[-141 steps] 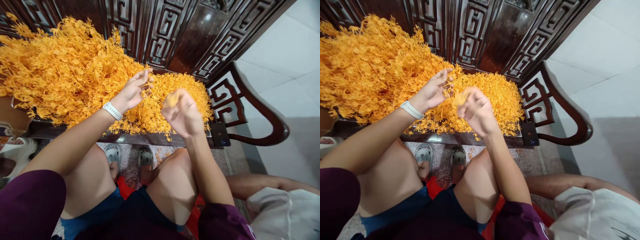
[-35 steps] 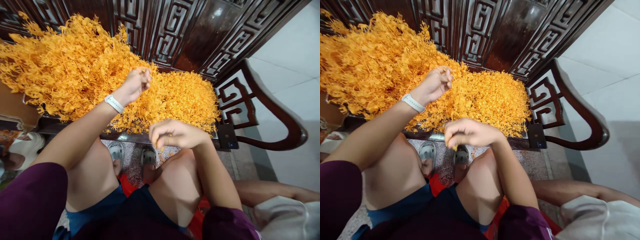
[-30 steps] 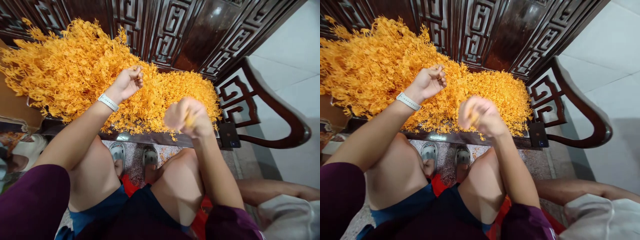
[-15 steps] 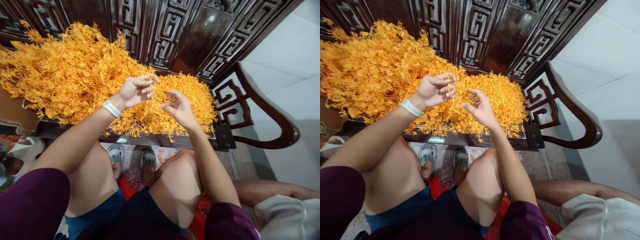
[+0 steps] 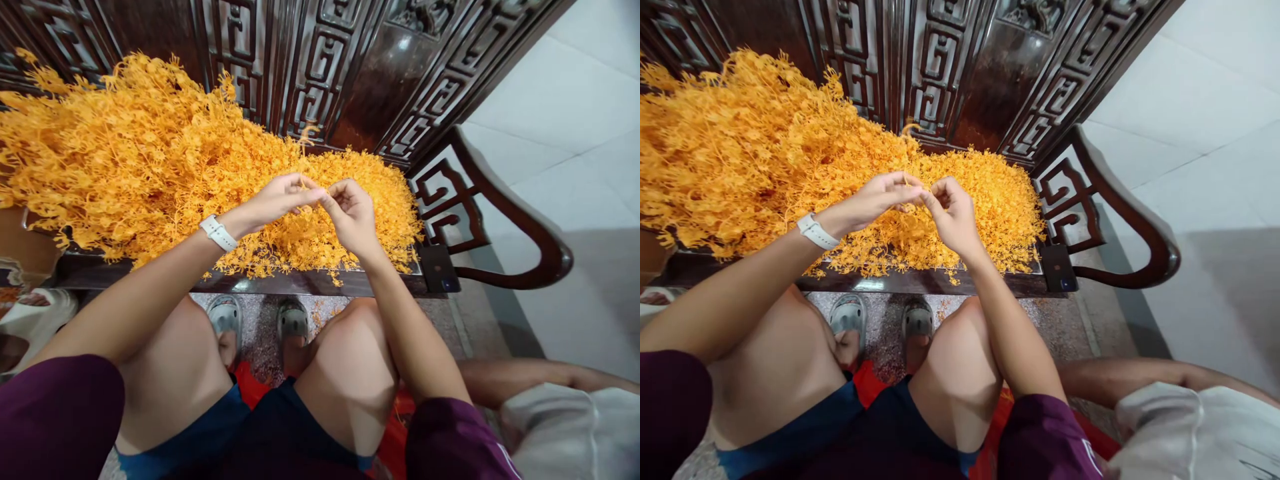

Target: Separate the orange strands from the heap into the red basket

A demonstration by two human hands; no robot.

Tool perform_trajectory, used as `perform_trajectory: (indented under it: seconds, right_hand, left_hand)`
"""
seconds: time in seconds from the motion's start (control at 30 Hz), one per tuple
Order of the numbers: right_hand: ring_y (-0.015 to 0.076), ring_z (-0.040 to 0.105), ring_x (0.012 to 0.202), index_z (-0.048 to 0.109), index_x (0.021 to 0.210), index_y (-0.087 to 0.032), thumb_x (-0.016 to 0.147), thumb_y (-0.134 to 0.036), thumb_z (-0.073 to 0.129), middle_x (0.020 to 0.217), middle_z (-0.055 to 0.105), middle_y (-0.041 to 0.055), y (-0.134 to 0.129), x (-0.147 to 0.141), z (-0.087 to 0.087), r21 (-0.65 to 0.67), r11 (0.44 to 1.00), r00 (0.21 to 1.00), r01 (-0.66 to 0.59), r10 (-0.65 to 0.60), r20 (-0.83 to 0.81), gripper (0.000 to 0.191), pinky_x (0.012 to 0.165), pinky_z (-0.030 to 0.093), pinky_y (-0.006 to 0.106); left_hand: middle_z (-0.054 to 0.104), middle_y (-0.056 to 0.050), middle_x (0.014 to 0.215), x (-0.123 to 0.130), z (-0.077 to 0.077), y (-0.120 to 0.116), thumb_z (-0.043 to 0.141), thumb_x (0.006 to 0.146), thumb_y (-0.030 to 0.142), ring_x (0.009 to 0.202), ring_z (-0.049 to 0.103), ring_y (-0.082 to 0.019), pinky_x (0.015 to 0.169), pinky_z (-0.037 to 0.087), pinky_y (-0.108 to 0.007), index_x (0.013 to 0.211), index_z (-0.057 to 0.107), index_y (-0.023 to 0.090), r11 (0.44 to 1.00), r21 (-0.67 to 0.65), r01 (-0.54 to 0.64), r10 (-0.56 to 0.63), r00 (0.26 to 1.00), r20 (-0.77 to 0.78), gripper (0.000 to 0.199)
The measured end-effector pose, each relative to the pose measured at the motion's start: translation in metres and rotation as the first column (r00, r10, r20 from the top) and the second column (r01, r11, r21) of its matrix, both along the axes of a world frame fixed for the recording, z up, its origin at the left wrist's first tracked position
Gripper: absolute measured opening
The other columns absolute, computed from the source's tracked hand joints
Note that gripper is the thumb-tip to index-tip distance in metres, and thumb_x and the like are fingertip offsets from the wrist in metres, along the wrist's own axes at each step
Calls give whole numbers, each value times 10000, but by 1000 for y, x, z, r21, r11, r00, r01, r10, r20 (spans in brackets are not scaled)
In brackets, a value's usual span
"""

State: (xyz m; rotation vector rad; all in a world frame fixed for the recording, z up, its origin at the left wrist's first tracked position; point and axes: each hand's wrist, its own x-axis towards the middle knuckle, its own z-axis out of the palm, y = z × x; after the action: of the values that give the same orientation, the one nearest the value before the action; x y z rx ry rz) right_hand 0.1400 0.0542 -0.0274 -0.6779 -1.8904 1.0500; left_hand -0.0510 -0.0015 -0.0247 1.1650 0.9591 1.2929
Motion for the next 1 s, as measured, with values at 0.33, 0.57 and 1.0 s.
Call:
perform_trajectory:
  seconds: [0.33,0.57,1.0]
  right_hand:
    - [129,487,674,644,910,-230,859,-520,869,786,555,-13,-16,1,18,-475,802,925,-361,245,-290,371,665,446,309]
    - [136,555,825,709,787,-158,897,-426,861,900,620,38,-22,13,37,-274,601,655,-751,731,-192,327,759,442,297]
    - [123,517,650,579,847,-241,733,-376,861,853,659,13,14,14,10,-721,692,956,-30,-191,-224,333,597,495,294]
  left_hand:
    - [603,9,757,7,4,3,649,818,93,652,613,-72,683,553,-221,732,555,168,992,-93,-86,100,981,164,148]
    - [524,38,589,-6,-4,18,559,843,117,531,522,-92,563,471,-214,757,525,220,933,-280,-227,308,906,291,139]
    - [750,-75,828,-30,-5,11,764,909,415,575,629,-106,546,496,-269,883,658,212,930,-213,-298,302,953,-16,231]
